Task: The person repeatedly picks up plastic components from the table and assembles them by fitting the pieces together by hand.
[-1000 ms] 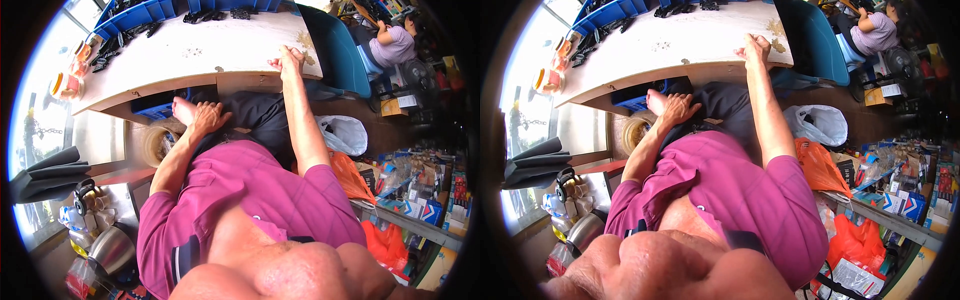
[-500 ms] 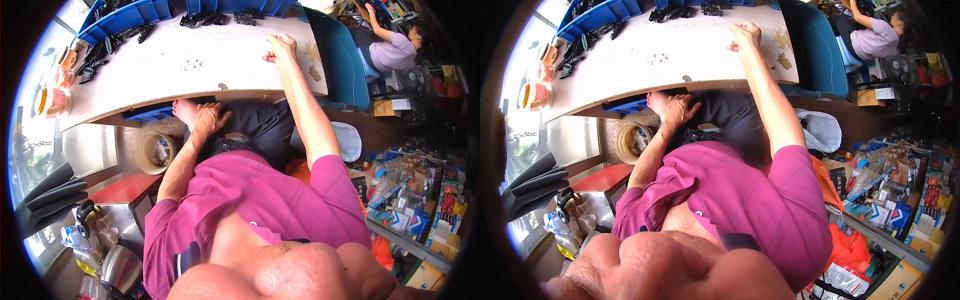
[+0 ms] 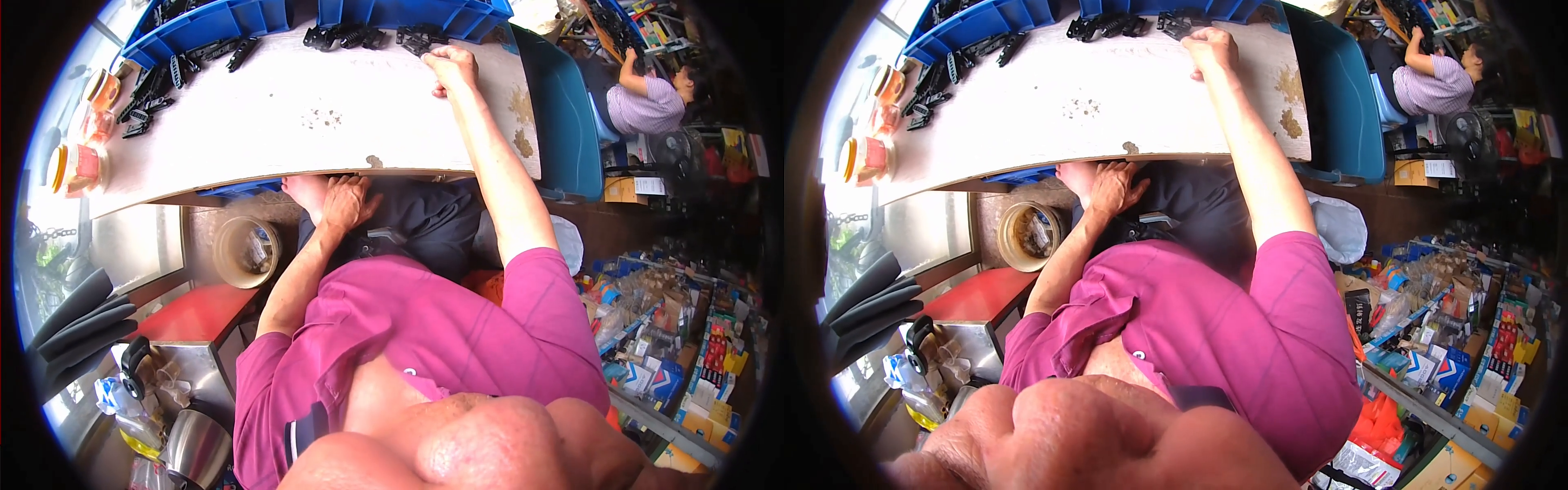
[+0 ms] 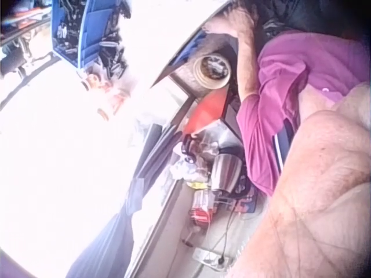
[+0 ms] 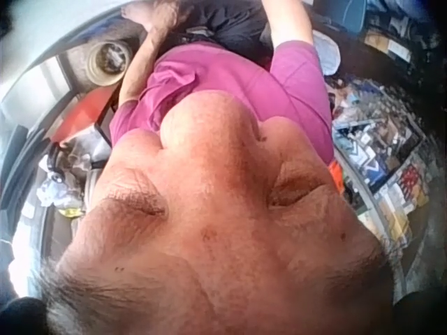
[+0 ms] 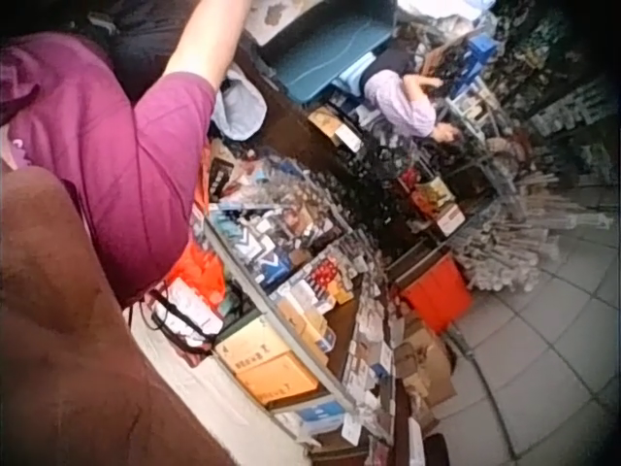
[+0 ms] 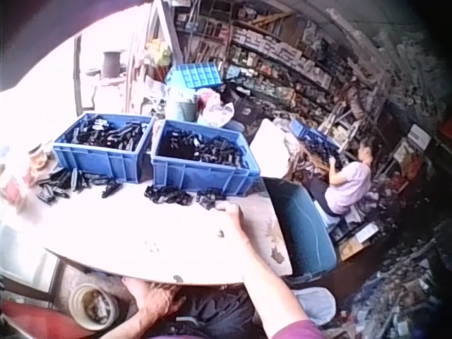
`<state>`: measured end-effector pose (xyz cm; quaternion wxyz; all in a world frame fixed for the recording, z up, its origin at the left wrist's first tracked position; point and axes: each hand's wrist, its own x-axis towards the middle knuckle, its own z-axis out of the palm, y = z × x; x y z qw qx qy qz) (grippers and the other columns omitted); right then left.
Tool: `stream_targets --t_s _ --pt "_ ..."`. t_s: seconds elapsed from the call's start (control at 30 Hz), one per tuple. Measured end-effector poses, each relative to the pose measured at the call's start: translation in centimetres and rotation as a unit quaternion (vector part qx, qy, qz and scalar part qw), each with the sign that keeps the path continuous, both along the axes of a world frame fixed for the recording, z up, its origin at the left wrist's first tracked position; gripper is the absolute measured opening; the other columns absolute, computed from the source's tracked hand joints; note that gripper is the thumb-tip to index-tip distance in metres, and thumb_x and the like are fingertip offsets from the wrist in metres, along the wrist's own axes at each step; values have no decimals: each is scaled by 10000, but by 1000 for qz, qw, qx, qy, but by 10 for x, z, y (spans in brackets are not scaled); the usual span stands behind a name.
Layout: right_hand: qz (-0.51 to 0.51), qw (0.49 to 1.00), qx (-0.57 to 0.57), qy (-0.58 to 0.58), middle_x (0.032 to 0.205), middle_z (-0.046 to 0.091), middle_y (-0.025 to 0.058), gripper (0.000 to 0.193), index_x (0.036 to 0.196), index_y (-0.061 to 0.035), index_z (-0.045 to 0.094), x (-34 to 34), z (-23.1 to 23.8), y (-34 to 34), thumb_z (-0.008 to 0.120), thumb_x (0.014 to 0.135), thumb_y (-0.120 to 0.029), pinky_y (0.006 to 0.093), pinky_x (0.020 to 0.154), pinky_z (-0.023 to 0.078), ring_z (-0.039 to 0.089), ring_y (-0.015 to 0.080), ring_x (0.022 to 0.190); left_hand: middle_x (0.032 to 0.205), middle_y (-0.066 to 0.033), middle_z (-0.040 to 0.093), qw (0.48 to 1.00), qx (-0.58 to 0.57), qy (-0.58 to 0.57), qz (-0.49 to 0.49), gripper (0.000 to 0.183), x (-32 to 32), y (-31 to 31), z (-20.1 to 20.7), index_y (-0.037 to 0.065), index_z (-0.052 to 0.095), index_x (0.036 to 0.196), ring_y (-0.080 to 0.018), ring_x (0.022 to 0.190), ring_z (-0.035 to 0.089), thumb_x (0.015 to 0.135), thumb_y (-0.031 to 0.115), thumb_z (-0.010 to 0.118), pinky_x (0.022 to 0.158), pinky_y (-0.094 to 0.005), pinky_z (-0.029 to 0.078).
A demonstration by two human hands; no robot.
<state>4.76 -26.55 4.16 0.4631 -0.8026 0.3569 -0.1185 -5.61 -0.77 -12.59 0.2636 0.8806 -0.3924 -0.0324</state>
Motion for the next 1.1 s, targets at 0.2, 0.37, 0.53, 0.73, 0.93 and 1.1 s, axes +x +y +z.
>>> stream_targets --t_s 0.2,0.37,0.53,0.73,0.93,1.1 --pt "-12 991 134 -24 569 531 41 199 962 -27 672 -17 -1 -7 712 846 -184 325 428 554 538 131 426 952 -131 683 999 -23 40 -24 297 -8 7 3 56 662 969 -325 944 641 821 313 683 841 -463 469" --pt "-32 981 191 -34 491 455 25 152 908 -23 653 -43 7 -6 678 854 -163 358 460 579 535 142 415 879 -168 665 966 -170 176 -86 209 -28 6 70 17 660 929 -365 826 654 854 211 662 716 -426 521" --pt "-12 973 226 -43 466 432 17 159 898 -11 634 -61 7 0 662 853 -161 385 478 586 526 156 396 866 -132 682 940 -286 184 -39 177 -8 0 141 13 663 1038 -213 767 664 906 131 655 694 -318 533" --pt "48 948 304 -77 439 430 22 201 938 33 641 -76 5 8 629 848 -147 423 465 583 534 178 379 1215 -174 585 935 -353 34 19 398 70 -46 156 78 567 1248 -352 1030 609 857 117 631 868 -417 511" --pt "77 928 350 -99 434 435 14 173 887 17 620 -83 1 24 615 859 -153 447 475 581 537 186 374 1150 -191 636 972 -215 -57 -70 380 123 -80 128 61 602 1232 -324 996 637 858 123 629 837 -372 519" --pt "95 927 344 -119 430 438 13 163 850 12 601 -90 1 19 602 859 -151 436 468 580 562 200 374 974 -182 702 965 -247 91 3 309 115 -87 126 26 631 1161 -301 831 693 890 174 629 773 -353 545"
